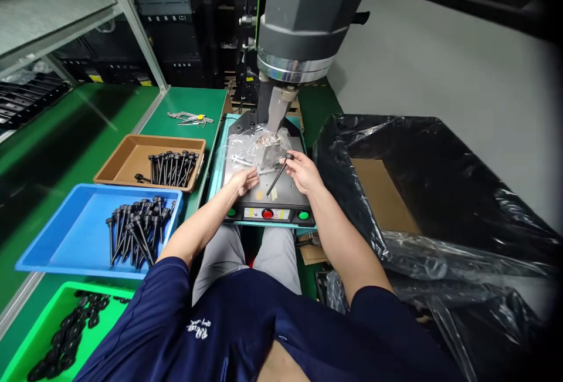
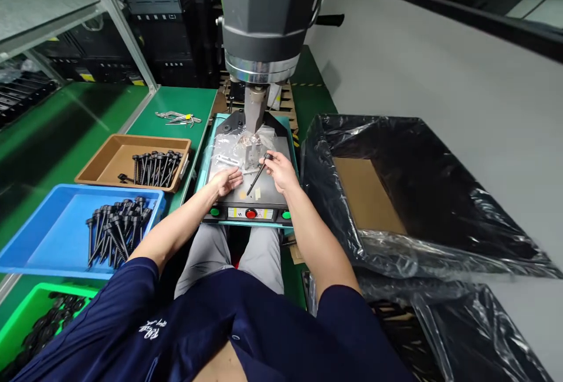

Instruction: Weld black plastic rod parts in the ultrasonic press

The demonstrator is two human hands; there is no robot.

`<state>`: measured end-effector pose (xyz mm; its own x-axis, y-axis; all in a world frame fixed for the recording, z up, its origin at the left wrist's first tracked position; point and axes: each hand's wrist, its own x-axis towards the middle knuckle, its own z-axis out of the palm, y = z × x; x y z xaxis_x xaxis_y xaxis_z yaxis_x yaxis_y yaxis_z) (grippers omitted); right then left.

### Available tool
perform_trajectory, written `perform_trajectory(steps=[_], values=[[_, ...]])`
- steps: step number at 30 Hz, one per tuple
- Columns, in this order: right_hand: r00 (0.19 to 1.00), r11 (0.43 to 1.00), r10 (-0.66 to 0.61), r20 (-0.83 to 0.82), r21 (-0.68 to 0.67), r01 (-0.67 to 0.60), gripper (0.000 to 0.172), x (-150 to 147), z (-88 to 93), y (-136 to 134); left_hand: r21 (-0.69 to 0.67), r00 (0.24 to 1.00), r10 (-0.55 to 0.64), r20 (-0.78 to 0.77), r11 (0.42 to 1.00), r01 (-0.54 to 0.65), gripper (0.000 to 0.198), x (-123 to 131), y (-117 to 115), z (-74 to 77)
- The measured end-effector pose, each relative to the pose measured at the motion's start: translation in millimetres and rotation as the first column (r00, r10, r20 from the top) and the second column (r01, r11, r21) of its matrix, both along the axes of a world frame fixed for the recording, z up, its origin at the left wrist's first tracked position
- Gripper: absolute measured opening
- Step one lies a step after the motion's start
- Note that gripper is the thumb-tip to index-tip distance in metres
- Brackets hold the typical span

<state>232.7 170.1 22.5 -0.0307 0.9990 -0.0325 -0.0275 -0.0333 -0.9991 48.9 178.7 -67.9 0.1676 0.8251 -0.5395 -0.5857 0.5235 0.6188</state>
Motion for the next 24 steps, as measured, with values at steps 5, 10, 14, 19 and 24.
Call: perform_trajectory(steps=[5, 10, 14, 19, 24], values=[[0.999, 0.998, -0.020, 0.042, 0.060, 0.017, 0.052, 13, 1.1, 13, 0.016, 0.969, 0.160, 0.186, 0.986, -0.165, 0.005, 3, 7, 7.1], [0.938, 0.981, -0.063, 0.340, 0.192, -0.004, 0.044, 14, -7.8, 24, 0.062, 0.915, 0.191, 0.357, 0.972, -0.227, 0.010, -12, 8, 43.9], [0.747, 0.895, -0.135, 0.651, 0.404, -0.190, 0.038, -2, -5.3, 33, 0.110, 0.891, 0.204, 0.406, 0.957, -0.269, 0.011, -24, 9, 77.6], [0.603, 0.815, -0.237, 0.762, 0.494, -0.304, 0.036, -20, 10.0, 60, 0.105, 0.898, 0.206, 0.389, 0.958, -0.265, 0.011, -34, 11, 98.0], [0.564, 0.842, -0.210, 0.799, 0.440, -0.311, 0.025, -23, 20.1, 92, 0.066, 0.887, 0.190, 0.421, 0.969, -0.239, 0.014, -39, 14, 100.8]])
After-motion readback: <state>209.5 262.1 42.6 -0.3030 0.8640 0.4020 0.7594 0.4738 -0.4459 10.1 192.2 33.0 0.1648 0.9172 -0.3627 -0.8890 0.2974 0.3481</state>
